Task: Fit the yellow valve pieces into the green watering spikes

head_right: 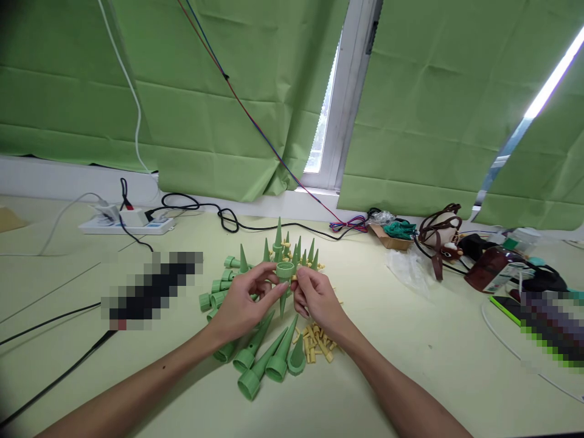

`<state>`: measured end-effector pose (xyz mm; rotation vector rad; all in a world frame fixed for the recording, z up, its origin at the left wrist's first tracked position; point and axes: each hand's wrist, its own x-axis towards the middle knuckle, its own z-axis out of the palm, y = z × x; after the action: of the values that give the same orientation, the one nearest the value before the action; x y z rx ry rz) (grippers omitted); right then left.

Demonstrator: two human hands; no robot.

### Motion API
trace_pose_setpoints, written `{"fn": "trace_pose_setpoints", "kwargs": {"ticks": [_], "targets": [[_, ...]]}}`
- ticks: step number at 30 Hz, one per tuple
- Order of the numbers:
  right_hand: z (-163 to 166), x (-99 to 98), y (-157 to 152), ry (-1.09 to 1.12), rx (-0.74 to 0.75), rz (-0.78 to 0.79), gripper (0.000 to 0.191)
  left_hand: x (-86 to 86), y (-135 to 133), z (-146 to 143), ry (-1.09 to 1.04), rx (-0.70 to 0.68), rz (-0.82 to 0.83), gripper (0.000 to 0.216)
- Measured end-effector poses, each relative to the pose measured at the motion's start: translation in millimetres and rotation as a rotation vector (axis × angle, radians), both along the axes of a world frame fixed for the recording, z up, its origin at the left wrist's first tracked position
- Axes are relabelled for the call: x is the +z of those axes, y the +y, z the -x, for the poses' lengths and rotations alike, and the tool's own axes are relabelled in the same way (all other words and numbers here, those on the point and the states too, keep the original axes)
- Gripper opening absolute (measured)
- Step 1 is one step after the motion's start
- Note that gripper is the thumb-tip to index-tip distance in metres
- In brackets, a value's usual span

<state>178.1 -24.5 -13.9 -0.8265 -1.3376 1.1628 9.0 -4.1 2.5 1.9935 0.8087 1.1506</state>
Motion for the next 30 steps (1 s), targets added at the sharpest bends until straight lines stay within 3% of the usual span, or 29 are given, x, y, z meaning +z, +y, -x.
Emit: {"fn": "trace_pose_setpoints", "kwargs": {"ticks": [16, 30], "targets": [[-1, 6.1, -4, 0.076, 0.118, 0.036, 0.043, -5.8, 4, 4, 0.069, -0.025, -0.438, 0.025], [-2, 7.1, -5, 0.053, 0.121, 0.12, 0.043, -16.4, 14, 10, 0.246, -0.045, -0.716, 0.053]]}}
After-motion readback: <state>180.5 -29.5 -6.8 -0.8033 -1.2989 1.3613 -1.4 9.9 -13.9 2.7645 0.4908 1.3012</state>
